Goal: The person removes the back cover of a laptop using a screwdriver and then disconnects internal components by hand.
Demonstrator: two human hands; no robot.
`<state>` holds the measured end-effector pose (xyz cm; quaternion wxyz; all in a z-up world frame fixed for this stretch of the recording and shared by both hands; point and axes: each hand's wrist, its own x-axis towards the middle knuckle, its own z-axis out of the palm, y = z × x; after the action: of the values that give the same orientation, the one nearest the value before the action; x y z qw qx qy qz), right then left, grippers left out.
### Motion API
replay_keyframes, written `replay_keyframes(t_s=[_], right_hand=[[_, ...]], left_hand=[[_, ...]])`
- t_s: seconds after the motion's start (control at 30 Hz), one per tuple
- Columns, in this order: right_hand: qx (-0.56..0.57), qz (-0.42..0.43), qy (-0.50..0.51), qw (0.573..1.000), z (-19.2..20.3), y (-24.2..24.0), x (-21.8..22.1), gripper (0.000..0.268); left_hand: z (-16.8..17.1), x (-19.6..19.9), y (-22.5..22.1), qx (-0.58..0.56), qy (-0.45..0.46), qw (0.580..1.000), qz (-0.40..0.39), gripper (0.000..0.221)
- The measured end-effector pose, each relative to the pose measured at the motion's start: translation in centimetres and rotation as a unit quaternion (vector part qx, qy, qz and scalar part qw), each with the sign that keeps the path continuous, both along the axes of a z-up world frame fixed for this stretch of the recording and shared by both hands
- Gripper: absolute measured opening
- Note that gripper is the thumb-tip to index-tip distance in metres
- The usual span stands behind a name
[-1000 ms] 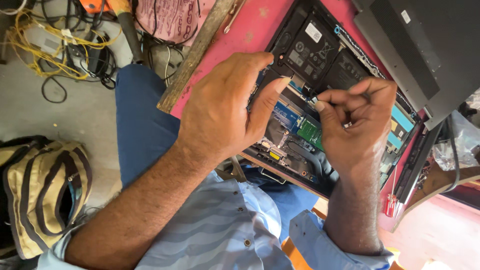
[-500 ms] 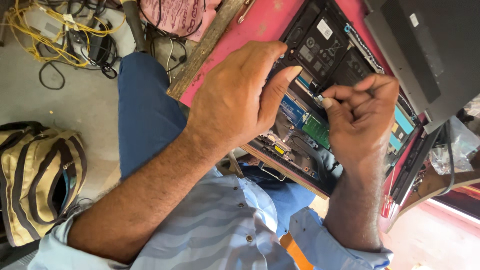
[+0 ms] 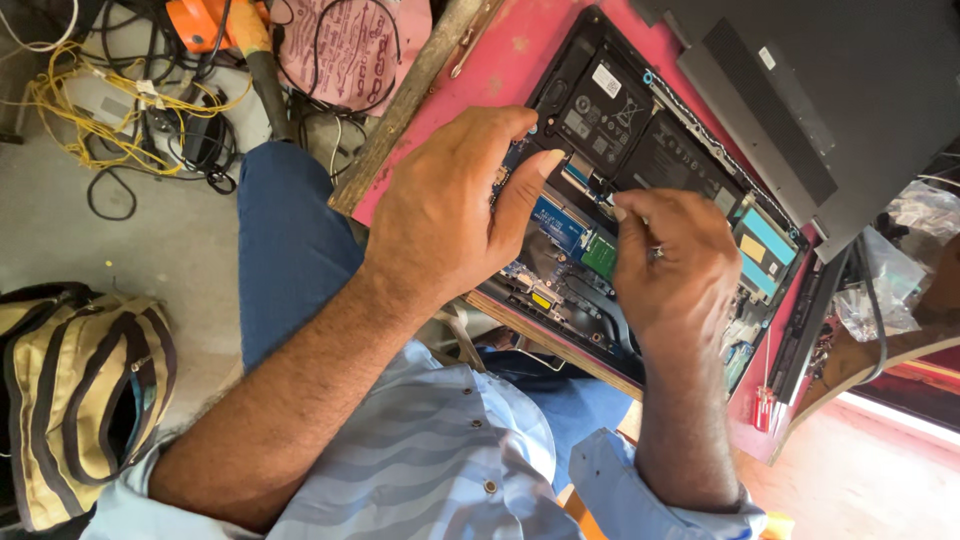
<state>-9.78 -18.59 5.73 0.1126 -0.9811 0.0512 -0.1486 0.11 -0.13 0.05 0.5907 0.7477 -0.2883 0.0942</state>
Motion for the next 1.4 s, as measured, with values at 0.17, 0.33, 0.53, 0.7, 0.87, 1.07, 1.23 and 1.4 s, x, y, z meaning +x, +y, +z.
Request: replay_keyframes(t_s=[0.17, 0.33, 0.53, 0.7, 0.87, 1.07, 1.23, 1.4], right_hand=[[-0.151, 0.017, 0.023, 0.988, 0.1, 1.1, -0.3, 0.031], [-0.154, 0.009, 0.061, 0.986, 0.8, 1.5, -0.5, 0.039], [-0.077, -0.021, 0.034, 0.996, 0.6, 2.6, -0.6, 0.039], [-0.102, -0.012, 0.048, 0.994, 0.4, 2.7, -0.2, 0.046], [-0.129, 0.002, 0.072, 0.989, 0.3, 2.8, 0.2, 0.044], [-0.13, -0.001, 0.067, 0.989, 0.8, 3.8, 0.1, 0.044], [-0.112, -0.031, 0.043, 0.992, 0.4, 3.5, -0.6, 0.043], [0.047, -0.026, 0.014, 0.998, 2.0, 0.3, -1.1, 0.039]], left_hand=[[0.2, -0.1, 0.1, 0.007, 0.003, 1.0, 0.004, 0.026], [0.1, -0.1, 0.0, 0.002, 0.001, 1.0, 0.001, 0.026], [0.2, 0.0, 0.1, 0.0, -0.006, 1.0, -0.002, 0.026], [0.2, 0.1, 0.0, 0.001, -0.011, 1.0, -0.003, 0.026], [-0.1, -0.1, 0.1, 0.0, -0.001, 1.0, -0.008, 0.027], [0.4, 0.0, 0.0, -0.005, -0.002, 1.0, -0.002, 0.026], [0.2, -0.4, 0.1, 0.005, 0.004, 1.0, -0.007, 0.025], [1.6, 0.0, 0.2, -0.008, 0.034, 0.999, -0.022, 0.024]])
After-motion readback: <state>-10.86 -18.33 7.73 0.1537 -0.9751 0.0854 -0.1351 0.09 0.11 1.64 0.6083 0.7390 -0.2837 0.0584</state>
